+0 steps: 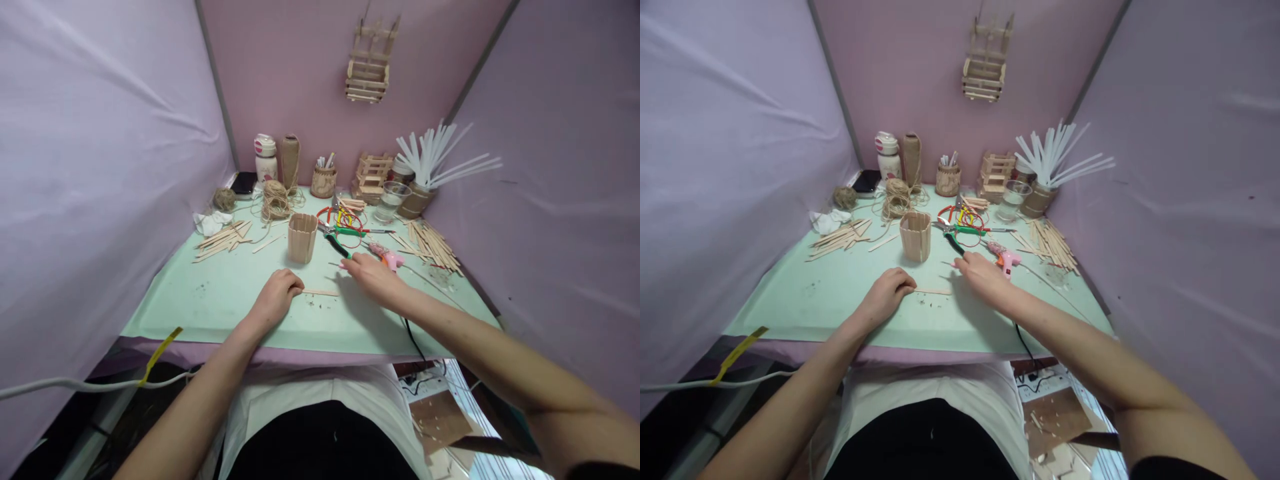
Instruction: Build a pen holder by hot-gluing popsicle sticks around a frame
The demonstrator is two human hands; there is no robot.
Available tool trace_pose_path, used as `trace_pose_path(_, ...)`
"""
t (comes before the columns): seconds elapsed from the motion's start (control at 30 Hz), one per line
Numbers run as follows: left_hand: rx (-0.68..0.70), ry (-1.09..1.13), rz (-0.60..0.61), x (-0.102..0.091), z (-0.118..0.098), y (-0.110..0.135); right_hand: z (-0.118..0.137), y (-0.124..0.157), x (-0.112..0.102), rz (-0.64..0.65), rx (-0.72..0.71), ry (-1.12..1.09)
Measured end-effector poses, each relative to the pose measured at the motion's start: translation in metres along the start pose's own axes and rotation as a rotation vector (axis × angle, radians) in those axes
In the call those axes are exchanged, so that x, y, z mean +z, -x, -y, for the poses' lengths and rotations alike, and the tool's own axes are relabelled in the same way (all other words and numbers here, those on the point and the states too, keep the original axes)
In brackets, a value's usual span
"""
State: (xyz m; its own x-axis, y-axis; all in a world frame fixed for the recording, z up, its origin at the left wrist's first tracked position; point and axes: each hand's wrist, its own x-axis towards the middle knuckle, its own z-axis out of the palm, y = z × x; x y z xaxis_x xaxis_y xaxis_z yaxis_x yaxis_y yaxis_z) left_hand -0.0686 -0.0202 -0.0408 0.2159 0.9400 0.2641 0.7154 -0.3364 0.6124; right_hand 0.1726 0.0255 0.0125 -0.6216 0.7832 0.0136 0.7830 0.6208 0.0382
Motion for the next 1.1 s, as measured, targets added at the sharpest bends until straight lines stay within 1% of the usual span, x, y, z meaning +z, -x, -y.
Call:
trace_pose_path(0.1,0.024,-0.012,0.004,0.002,0.003,0.001,0.015,-0.018,0.018,0.012,-0.021,0.016)
trace_pose_path(0.17,0.028,-0.012,0.021,0.003,0.004,0.001,0.020,-0.021,0.025,-0.032,-0.051,0.014)
trace_pose_path(0.23,0.030,0.003,0.033,0.004,0.005,0.001,0.024,-0.018,0.025,-0.119,-0.050,-0.022)
trace_pose_path(0.3,0.041,0.036,0.030,0.003,0.004,0.000,0.028,-0.012,0.019,-0.180,-0.040,-0.156)
trace_pose_path(0.33,0.048,0.059,0.021,0.002,0.003,0.000,0.031,-0.010,0.016,-0.169,-0.049,-0.262)
trace_pose_path(0.4,0.051,0.111,-0.008,0.000,0.001,0.001,0.037,-0.008,0.011,-0.085,-0.078,-0.483)
trace_pose_path(0.47,0.036,0.173,-0.039,-0.003,-0.002,0.002,0.042,-0.010,0.010,-0.014,-0.072,-0.627)
trace_pose_path(0.53,-0.015,0.274,-0.095,-0.005,-0.004,0.002,0.047,-0.013,0.012,-0.010,-0.024,-0.703)
trace_pose_path(0.57,-0.059,0.358,-0.147,-0.005,-0.005,0.002,0.049,-0.016,0.015,-0.031,0.002,-0.744)
trace_pose_path(0.63,-0.182,0.588,-0.271,-0.004,-0.008,0.001,0.054,-0.021,0.020,-0.095,0.068,-0.866)
trace_pose_path(0.67,-0.253,0.710,-0.306,-0.002,-0.010,0.000,0.056,-0.023,0.022,-0.136,0.111,-0.943)
trace_pose_path(0.7,-0.319,0.823,-0.314,0.000,-0.013,0.000,0.059,-0.025,0.024,-0.175,0.155,-1.025)
trace_pose_path(0.73,-0.378,0.912,-0.285,0.002,-0.017,0.000,0.063,-0.027,0.026,-0.207,0.195,-1.105)
trace_pose_path(0.8,-0.451,1.026,-0.220,0.006,-0.024,-0.001,0.069,-0.029,0.028,-0.241,0.247,-1.247)
trace_pose_path(0.83,-0.473,1.064,-0.210,0.007,-0.027,-0.001,0.071,-0.030,0.029,-0.248,0.264,-1.304)
trace_pose_path(0.93,-0.506,1.131,-0.221,0.009,-0.032,0.000,0.075,-0.029,0.030,-0.243,0.294,-1.426)
trace_pose_path(1.1,-0.505,1.142,-0.228,0.005,-0.029,-0.001,0.077,-0.027,0.030,-0.194,0.271,-1.524)
